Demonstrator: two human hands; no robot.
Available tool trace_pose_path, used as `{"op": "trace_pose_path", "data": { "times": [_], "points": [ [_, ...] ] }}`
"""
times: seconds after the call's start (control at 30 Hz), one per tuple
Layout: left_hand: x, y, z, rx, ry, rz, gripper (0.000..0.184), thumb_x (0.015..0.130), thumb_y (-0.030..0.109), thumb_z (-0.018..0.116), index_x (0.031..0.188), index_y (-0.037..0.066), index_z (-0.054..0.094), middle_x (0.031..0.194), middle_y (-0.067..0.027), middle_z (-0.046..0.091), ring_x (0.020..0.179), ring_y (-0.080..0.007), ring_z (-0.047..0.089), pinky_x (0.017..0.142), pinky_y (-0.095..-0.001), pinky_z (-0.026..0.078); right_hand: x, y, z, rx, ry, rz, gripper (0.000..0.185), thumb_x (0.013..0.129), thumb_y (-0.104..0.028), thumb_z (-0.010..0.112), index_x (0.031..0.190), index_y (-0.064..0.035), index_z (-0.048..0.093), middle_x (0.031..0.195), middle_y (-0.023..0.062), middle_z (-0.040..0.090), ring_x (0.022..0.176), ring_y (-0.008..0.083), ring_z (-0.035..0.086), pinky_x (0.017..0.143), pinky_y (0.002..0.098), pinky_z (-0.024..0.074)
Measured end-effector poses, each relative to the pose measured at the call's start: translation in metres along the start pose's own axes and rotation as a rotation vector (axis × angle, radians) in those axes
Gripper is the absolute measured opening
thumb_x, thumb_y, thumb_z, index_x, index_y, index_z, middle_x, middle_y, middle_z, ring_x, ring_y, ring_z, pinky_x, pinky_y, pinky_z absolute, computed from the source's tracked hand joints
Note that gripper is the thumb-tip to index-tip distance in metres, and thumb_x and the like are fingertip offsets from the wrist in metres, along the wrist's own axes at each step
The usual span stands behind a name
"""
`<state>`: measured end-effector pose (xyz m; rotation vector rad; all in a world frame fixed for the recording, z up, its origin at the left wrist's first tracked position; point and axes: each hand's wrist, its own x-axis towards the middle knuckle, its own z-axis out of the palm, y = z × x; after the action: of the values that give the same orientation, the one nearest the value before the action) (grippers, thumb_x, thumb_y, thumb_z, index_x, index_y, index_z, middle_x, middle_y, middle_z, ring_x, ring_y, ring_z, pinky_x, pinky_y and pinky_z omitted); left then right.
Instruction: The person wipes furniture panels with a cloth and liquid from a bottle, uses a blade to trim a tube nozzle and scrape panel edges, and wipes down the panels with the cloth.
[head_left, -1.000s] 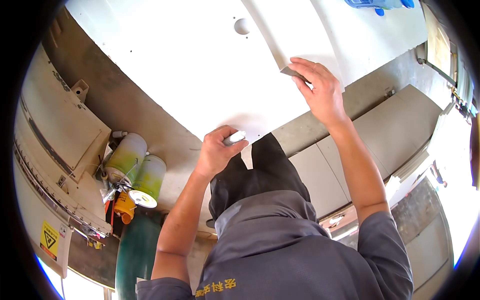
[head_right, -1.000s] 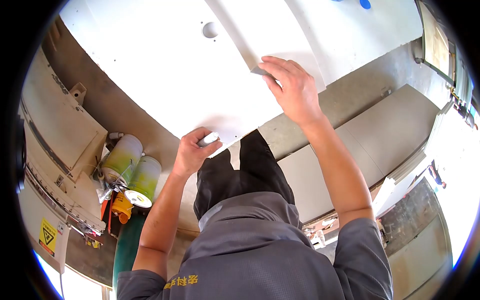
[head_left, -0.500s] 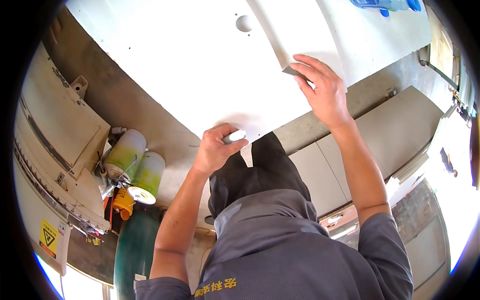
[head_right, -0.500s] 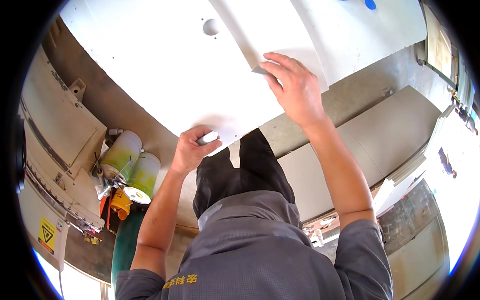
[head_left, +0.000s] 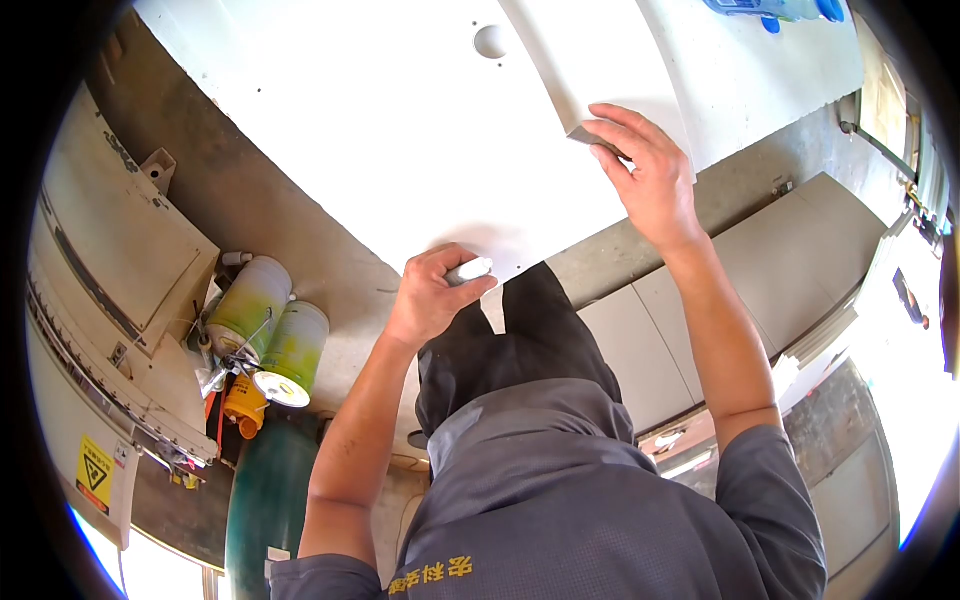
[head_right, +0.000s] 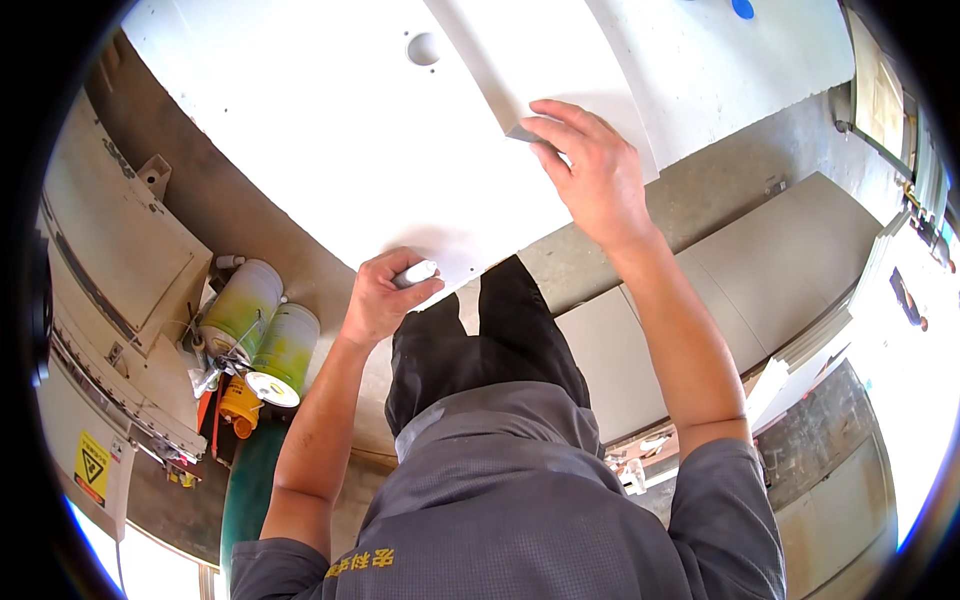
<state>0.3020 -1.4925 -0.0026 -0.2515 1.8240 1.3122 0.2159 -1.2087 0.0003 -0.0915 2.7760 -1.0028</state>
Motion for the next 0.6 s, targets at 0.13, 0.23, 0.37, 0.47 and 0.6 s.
{"op": "trace_pose_path", "data": {
  "times": [0.13,0.23,0.37,0.47,0.6],
  "points": [
    [0.0002,-0.0035,0.0010,0.010,0.003,0.008,0.022,0.080,0.015,0.080,0.091,-0.001,0.071,0.078,-0.0073,0.064,0.069,-0.0152,0.057,0.066,-0.0303,0.048,-0.0014,0.0014,0.0004,0.063,-0.005,0.035,0.021,0.086,-0.008,0.072,0.107,-0.0093,0.073,0.118,0.0026,0.070,0.097,0.0228,0.069,0.080,0.0323,0.0573],
    [0.0002,-0.0044,0.0010,0.016,0.005,0.030,0.022,0.080,0.015,0.080,0.091,-0.001,0.071,0.078,-0.0074,0.064,0.069,-0.0156,0.057,0.066,-0.0304,0.048,-0.0007,-0.0021,0.0003,0.049,-0.014,0.057,0.021,0.086,-0.008,0.072,0.107,-0.0088,0.073,0.119,0.0029,0.069,0.095,0.0227,0.069,0.078,0.0321,0.0572],
    [0.0003,-0.0039,0.0015,0.001,0.016,0.047,0.014,0.081,0.010,0.078,0.087,0.000,0.070,0.077,-0.0025,0.063,0.070,-0.0097,0.054,0.066,-0.0267,0.045,-0.0015,0.0010,0.0002,0.016,0.007,-0.008,0.022,0.086,-0.008,0.072,0.108,-0.0093,0.073,0.119,0.0029,0.069,0.093,0.0226,0.069,0.077,0.0321,0.0568],
    [0.0002,-0.0042,0.0014,0.007,0.008,0.039,0.014,0.081,0.011,0.078,0.087,0.000,0.070,0.076,-0.0022,0.061,0.070,-0.0095,0.053,0.065,-0.0265,0.045,-0.0013,-0.0023,-0.0013,0.062,-0.021,0.051,0.021,0.086,-0.009,0.072,0.107,-0.0098,0.073,0.119,0.0027,0.069,0.093,0.0226,0.068,0.076,0.0322,0.0566],
    [0.0003,-0.0013,0.0009,-0.006,0.009,0.026,0.015,0.081,0.012,0.078,0.087,0.000,0.070,0.075,-0.0020,0.061,0.070,-0.0090,0.052,0.064,-0.0264,0.044,0.0033,-0.0010,-0.0077,-0.103,-0.025,-0.076,0.020,0.085,-0.010,0.073,0.105,-0.0121,0.074,0.119,-0.0002,0.068,0.090,0.0195,0.067,0.083,0.0340,0.0526]
  ]
}}
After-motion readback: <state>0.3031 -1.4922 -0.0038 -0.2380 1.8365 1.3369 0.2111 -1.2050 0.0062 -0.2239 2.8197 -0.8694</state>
